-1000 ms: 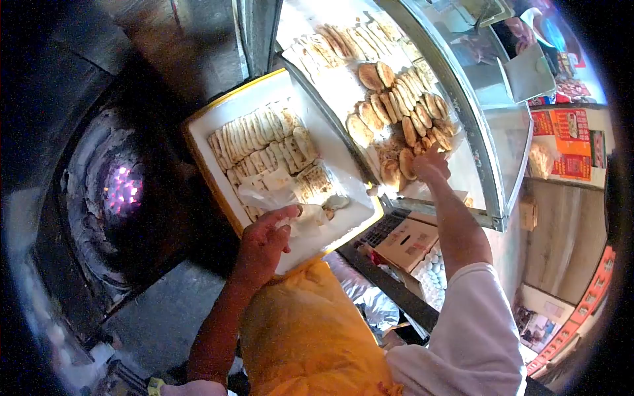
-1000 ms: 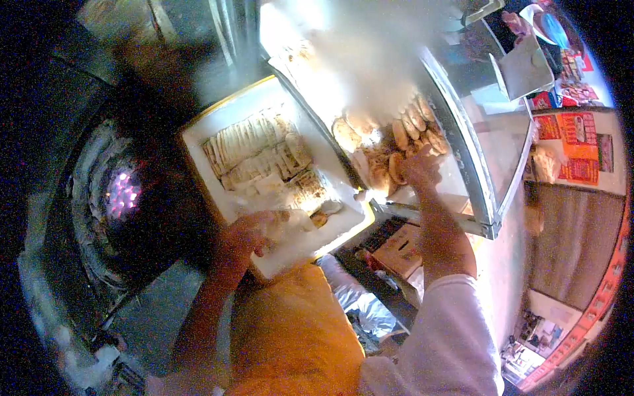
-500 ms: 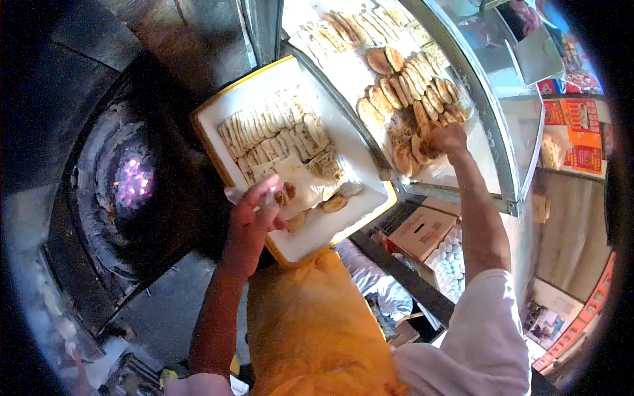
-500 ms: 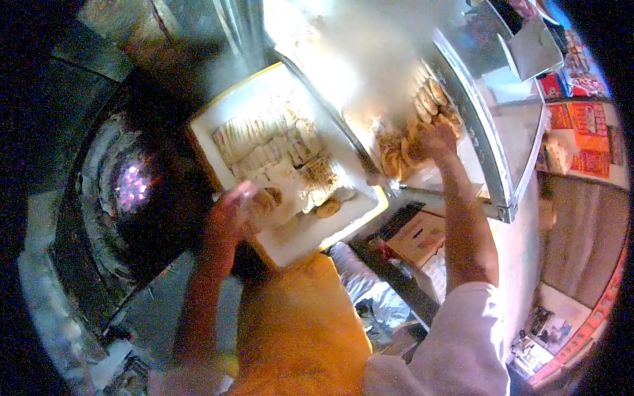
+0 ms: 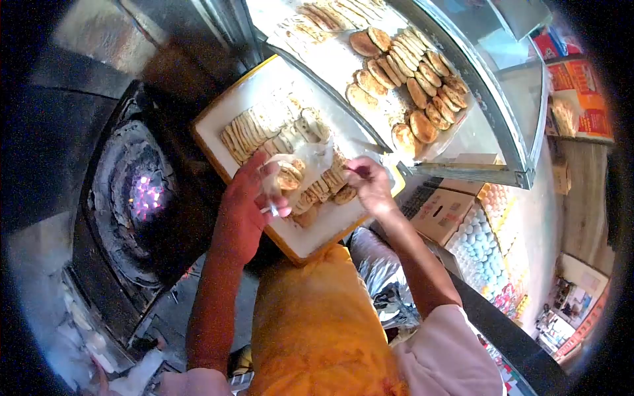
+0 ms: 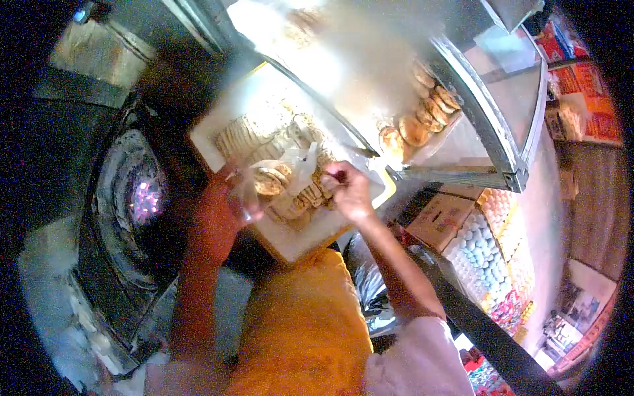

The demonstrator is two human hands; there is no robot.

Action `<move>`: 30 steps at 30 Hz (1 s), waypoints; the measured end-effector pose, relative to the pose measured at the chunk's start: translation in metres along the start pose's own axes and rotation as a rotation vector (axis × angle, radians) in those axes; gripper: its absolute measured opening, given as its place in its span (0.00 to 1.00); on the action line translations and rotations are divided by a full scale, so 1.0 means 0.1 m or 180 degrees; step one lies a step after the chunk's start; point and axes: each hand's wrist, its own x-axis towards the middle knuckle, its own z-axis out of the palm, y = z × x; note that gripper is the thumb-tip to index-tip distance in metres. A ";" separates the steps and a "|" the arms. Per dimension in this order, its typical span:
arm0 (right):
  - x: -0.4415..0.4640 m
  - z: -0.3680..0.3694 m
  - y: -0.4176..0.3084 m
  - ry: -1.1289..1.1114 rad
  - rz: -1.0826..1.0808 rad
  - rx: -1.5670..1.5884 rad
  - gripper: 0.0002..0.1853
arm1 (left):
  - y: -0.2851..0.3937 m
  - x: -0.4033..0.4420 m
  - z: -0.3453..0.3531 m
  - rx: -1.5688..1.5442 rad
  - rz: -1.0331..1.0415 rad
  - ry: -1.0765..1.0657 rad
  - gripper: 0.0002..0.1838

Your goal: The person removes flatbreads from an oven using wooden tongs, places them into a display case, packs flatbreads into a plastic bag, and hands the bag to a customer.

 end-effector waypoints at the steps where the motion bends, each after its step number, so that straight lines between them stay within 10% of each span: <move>1: 0.04 -0.15 0.40 0.0193 0.0282 0.0137 0.05 | -0.01 0.00 -0.02 0.0078 0.0059 -0.0055 0.32; 6: 0.13 0.17 0.51 0.0461 0.0199 -0.0847 0.49 | -0.05 -0.04 -0.01 -0.0565 -0.0223 -0.0080 0.30; 10: 0.27 0.39 0.70 0.0014 -0.0289 -0.0587 0.18 | -0.05 0.05 -0.01 -0.0208 0.0095 0.0048 0.28; 12: 0.26 0.31 0.47 0.0186 0.0794 0.0975 0.07 | -0.15 0.10 -0.19 -0.0035 0.0019 0.0423 0.26; 15: 0.23 0.25 0.14 -0.0300 0.1220 0.1570 0.07 | -0.34 0.14 -0.38 -0.0471 -0.0124 0.0405 0.26; 17: 0.39 0.39 0.71 0.0305 -0.0027 0.0002 0.13 | -0.81 0.35 -0.62 -0.0545 -0.0221 0.0509 0.25; 25: 0.46 0.76 1.48 -0.0688 0.2131 0.0464 0.43 | -1.03 0.53 -0.47 -0.0503 -0.0287 0.0910 0.25; 30: 0.53 0.95 1.56 -0.0060 0.0639 -0.1003 0.38 | -1.04 0.39 -0.46 -0.0187 -0.0441 0.0709 0.26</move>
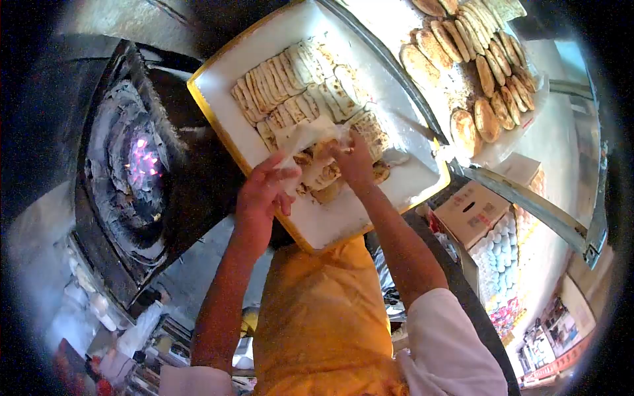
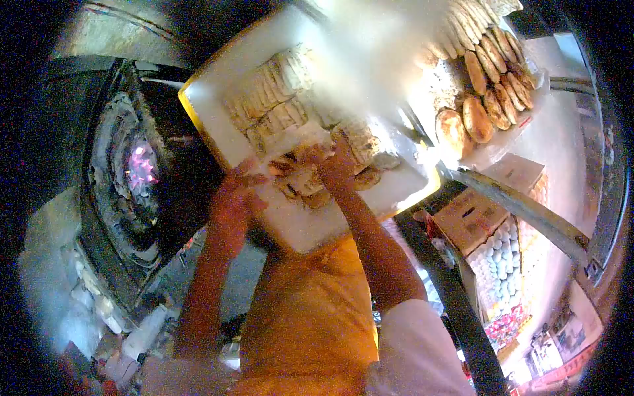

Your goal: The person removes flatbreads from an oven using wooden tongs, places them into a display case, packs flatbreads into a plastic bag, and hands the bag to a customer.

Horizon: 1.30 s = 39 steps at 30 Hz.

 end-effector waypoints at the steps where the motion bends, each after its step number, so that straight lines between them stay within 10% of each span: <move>1: 0.04 -0.01 0.08 0.0340 -0.0396 -0.0392 0.30 | -0.01 -0.06 0.01 0.0025 -0.0180 0.0071 0.26; 13: -0.33 -0.39 -0.42 -0.1761 -0.0492 0.0571 0.09 | -0.63 -0.22 -0.37 0.0442 -0.0068 0.0743 0.25; 17: -0.33 -0.64 -0.43 -0.1351 0.0805 0.2189 0.09 | -0.60 -0.18 -0.44 0.0393 -0.0204 0.0760 0.24; 30: -0.25 -0.69 -0.63 -0.1698 0.0772 0.3244 0.05 | -0.53 0.35 -0.38 0.0456 0.0696 0.0556 0.19; 39: -0.09 -0.85 -0.39 -0.1157 0.0661 0.1965 0.07 | -0.51 0.28 -0.15 0.0329 0.0497 0.0493 0.20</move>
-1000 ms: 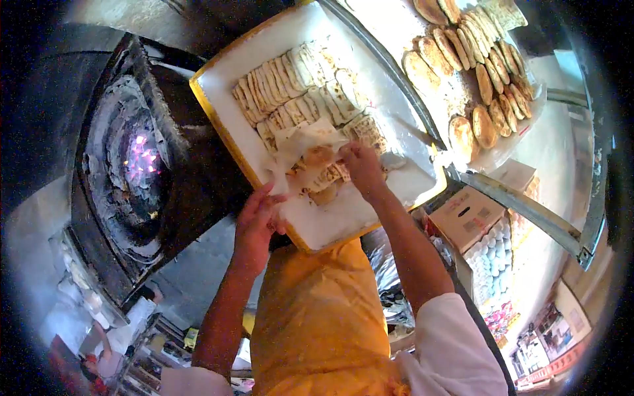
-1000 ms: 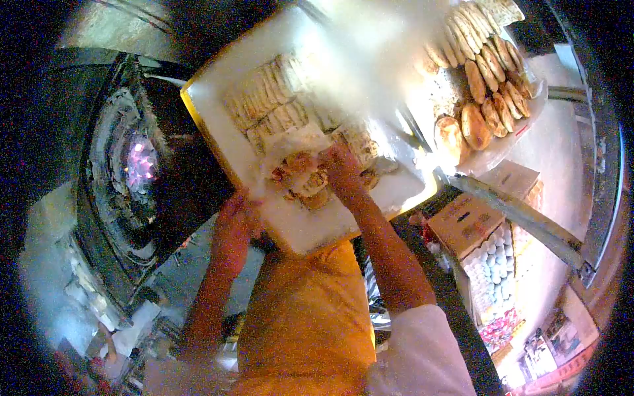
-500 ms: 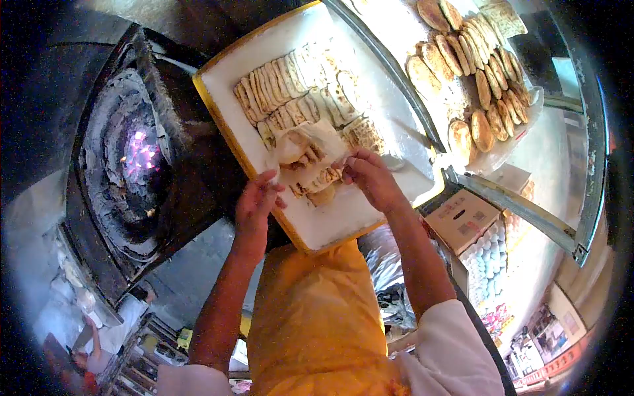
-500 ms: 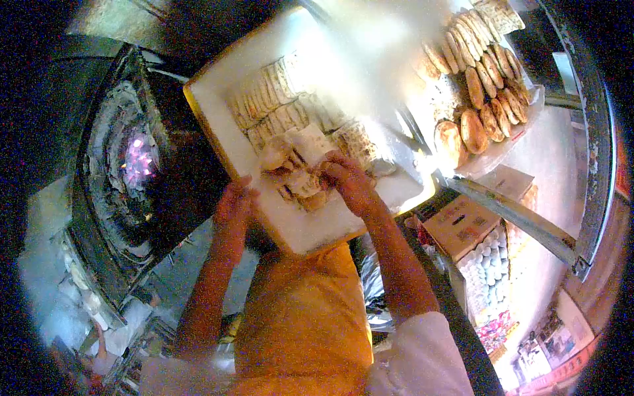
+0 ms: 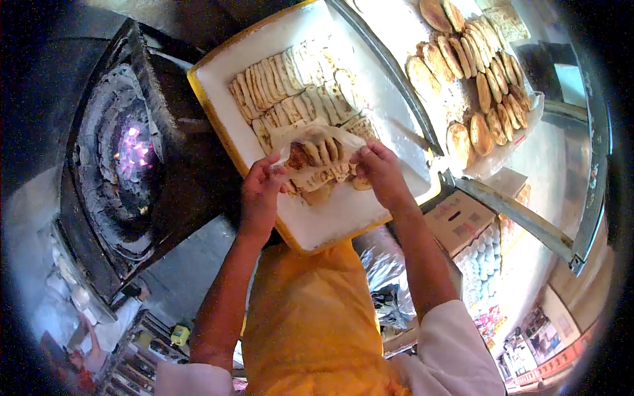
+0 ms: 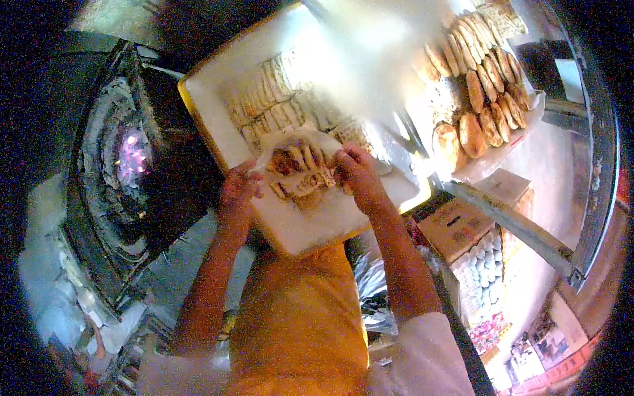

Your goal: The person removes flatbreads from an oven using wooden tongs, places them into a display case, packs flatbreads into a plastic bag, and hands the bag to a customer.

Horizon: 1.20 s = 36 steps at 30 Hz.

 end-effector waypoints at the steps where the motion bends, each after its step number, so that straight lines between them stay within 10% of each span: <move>1: 0.00 -0.04 -0.01 -0.0007 0.0007 0.0000 0.07 | 0.00 0.00 0.00 -0.0074 -0.0045 -0.0003 0.18; 7: -0.10 -0.09 0.05 0.0164 -0.0299 -0.0560 0.15 | -0.05 -0.05 0.04 0.0004 0.0190 -0.0029 0.18; 10: -0.02 -0.07 0.32 -0.0305 -0.1044 -0.2740 0.29 | -0.07 -0.02 0.06 -0.0156 0.0167 -0.0009 0.19; 12: -0.03 0.22 0.40 -0.0403 -0.0191 -0.4451 0.33 | 0.00 -0.05 0.07 -0.0054 0.0156 -0.0016 0.19; 25: 0.06 0.47 0.55 -0.0292 0.0091 -0.3795 0.38 | 0.09 -0.21 0.07 0.0219 -0.0183 -0.0121 0.19; 30: -0.55 0.34 -0.22 0.0534 -0.0797 -0.2871 0.32 | 0.54 -0.32 0.48 0.0115 0.0204 -0.0523 0.19; 31: -0.61 0.22 -0.19 0.0961 -0.2221 -0.2613 0.31 | 0.70 -0.38 0.57 0.0177 0.0182 -0.0452 0.18; 36: -1.10 -0.24 -0.93 0.2291 -0.1738 -0.3522 0.28 | 1.26 -0.68 0.73 0.0492 0.0133 -0.0656 0.17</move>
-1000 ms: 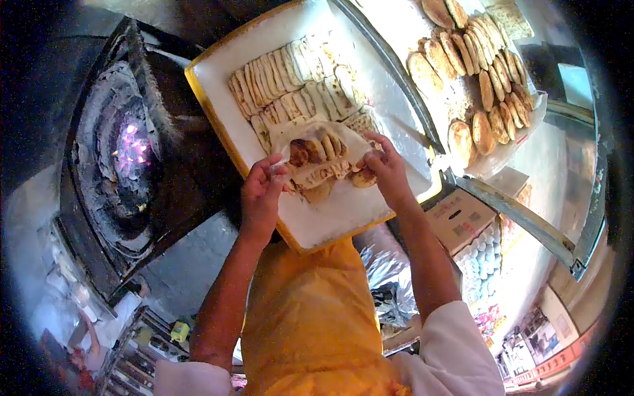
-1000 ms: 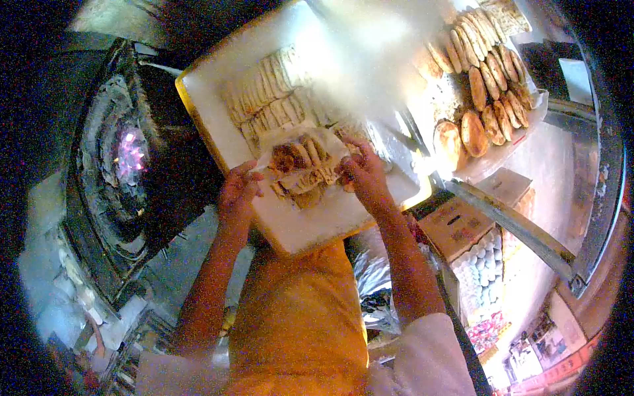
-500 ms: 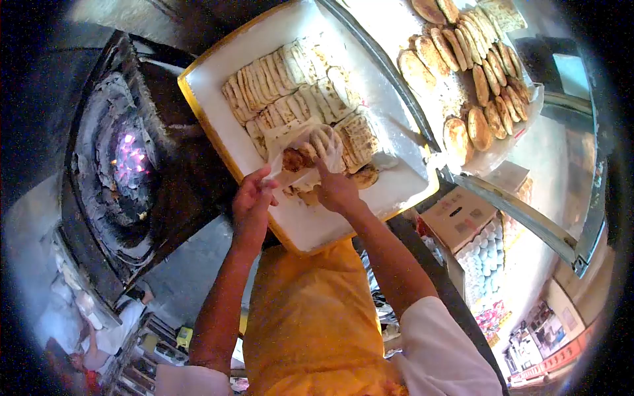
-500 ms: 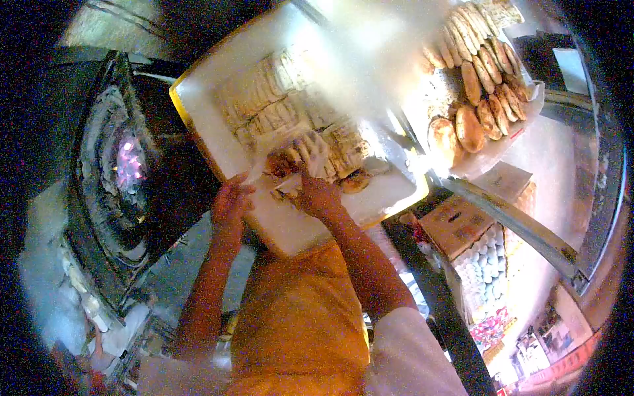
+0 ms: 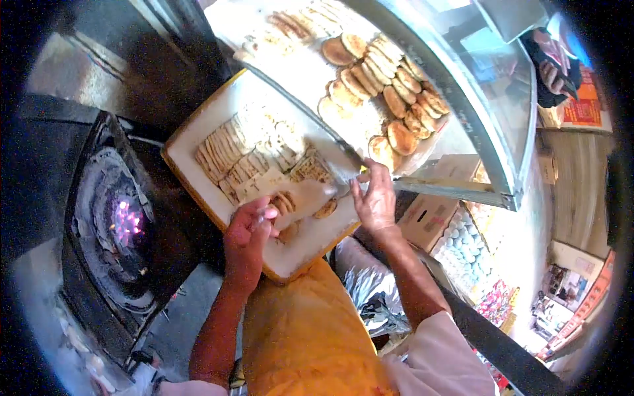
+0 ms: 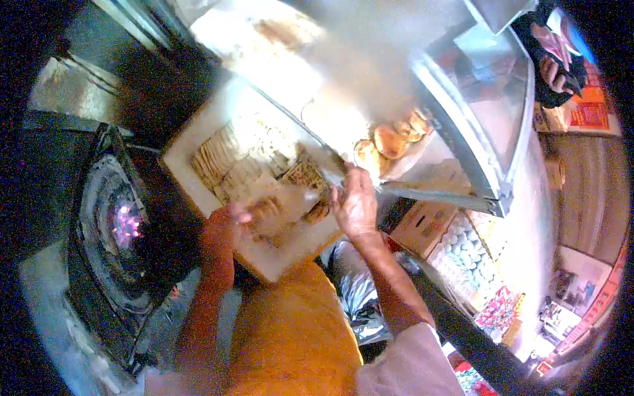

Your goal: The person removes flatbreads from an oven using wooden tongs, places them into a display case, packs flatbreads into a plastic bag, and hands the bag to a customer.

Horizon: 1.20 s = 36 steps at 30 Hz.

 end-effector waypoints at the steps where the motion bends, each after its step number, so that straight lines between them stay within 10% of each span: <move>1: 0.08 -0.11 0.04 0.0135 -0.0304 -0.0288 0.27 | -0.04 0.00 -0.03 -0.0036 0.0092 -0.0097 0.17; 12: 0.86 -0.09 0.54 -0.1519 0.0378 -0.2764 0.28 | 0.05 -0.21 -0.16 -0.0158 0.0454 -0.0530 0.20; 22: 1.03 -0.16 0.74 -0.1186 -0.0003 -0.3659 0.21 | 0.00 -0.33 -0.25 -0.0465 0.0544 -0.0455 0.23; 26: 1.04 -0.12 0.83 -0.0311 -0.0832 -0.3255 0.18 | 0.05 -0.32 -0.31 -0.0363 0.0566 -0.0512 0.27; 34: 0.64 -0.57 0.06 -0.0733 -0.0451 -0.2270 0.14 | -0.27 -0.24 -0.49 -0.0290 0.0665 -0.0489 0.36; 36: 0.43 -0.62 -0.22 -0.0699 -0.0792 -0.0166 0.12 | -0.11 -0.28 -0.44 -0.0450 0.0381 -0.0493 0.37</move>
